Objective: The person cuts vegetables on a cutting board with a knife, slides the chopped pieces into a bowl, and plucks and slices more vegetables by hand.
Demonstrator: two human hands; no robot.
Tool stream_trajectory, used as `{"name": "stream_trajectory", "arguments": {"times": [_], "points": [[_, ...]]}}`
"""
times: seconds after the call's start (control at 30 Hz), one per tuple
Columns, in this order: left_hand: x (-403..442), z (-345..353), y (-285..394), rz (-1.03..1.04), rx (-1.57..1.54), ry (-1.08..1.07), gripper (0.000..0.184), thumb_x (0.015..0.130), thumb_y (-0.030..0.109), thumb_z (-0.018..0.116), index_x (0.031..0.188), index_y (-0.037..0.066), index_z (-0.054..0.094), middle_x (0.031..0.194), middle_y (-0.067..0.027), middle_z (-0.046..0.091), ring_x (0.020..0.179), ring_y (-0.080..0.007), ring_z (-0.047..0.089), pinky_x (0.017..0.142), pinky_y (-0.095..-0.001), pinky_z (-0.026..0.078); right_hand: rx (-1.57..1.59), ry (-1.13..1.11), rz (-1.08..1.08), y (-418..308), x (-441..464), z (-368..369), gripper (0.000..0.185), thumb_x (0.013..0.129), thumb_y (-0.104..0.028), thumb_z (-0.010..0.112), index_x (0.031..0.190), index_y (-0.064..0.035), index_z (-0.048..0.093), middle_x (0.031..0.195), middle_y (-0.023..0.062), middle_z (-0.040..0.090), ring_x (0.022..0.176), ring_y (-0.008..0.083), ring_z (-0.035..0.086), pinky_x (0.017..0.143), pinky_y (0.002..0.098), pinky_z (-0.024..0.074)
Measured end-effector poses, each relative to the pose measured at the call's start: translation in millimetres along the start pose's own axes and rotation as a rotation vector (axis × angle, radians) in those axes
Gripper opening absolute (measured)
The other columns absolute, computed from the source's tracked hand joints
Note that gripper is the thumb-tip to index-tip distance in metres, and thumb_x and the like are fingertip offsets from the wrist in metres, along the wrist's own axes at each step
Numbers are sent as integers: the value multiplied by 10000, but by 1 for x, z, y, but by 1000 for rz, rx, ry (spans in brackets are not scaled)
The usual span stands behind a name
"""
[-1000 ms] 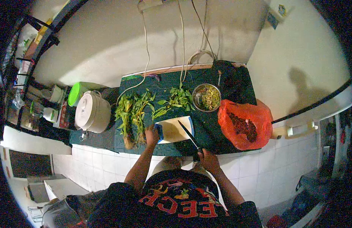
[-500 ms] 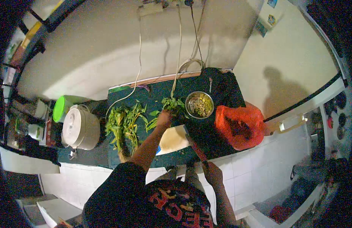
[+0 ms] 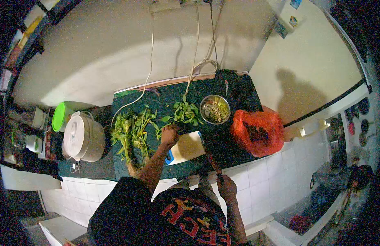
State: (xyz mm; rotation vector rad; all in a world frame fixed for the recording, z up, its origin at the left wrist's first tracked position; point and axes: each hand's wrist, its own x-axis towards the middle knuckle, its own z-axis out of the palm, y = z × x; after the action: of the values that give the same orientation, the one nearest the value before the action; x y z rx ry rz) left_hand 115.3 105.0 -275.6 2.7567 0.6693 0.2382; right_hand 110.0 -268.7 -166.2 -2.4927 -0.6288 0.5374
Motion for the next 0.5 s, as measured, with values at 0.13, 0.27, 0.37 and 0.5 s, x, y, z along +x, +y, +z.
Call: {"name": "stream_trajectory", "arguments": {"times": [0.13, 0.27, 0.37, 0.5], "points": [[14, -4, 21, -162, -66, -5, 280, 799, 365, 639, 965, 147, 698, 1075, -101, 624, 1053, -329, 530, 892, -468, 396, -52, -12, -51, 3, 12, 2, 289, 887, -294, 589, 959, -16, 620, 879, 204, 659, 802, 395, 633, 687, 453, 502], [33, -8, 39, -245, -40, -28, 354, 770, 380, 684, 960, 82, 662, 982, -106, 649, 1017, -305, 559, 872, -466, 411, -53, 26, -102, 0, 20, 0, 288, 885, -292, 587, 962, -16, 618, 889, 204, 657, 808, 398, 631, 692, 456, 501], [41, 21, 29, -355, 5, 24, 341, 764, 322, 693, 993, 77, 627, 966, -101, 654, 1021, -303, 569, 860, -472, 431, 0, 29, -46, -4, 22, -1, 291, 888, -295, 585, 962, -16, 617, 869, 205, 657, 802, 398, 631, 693, 458, 500], [44, 27, 21, -433, -63, -43, 365, 747, 280, 701, 1024, 70, 591, 962, -103, 661, 981, -318, 594, 853, -473, 449, -12, 12, -19, -2, 17, -2, 300, 890, -308, 584, 955, -16, 617, 845, 205, 658, 792, 395, 633, 693, 460, 500]]}}
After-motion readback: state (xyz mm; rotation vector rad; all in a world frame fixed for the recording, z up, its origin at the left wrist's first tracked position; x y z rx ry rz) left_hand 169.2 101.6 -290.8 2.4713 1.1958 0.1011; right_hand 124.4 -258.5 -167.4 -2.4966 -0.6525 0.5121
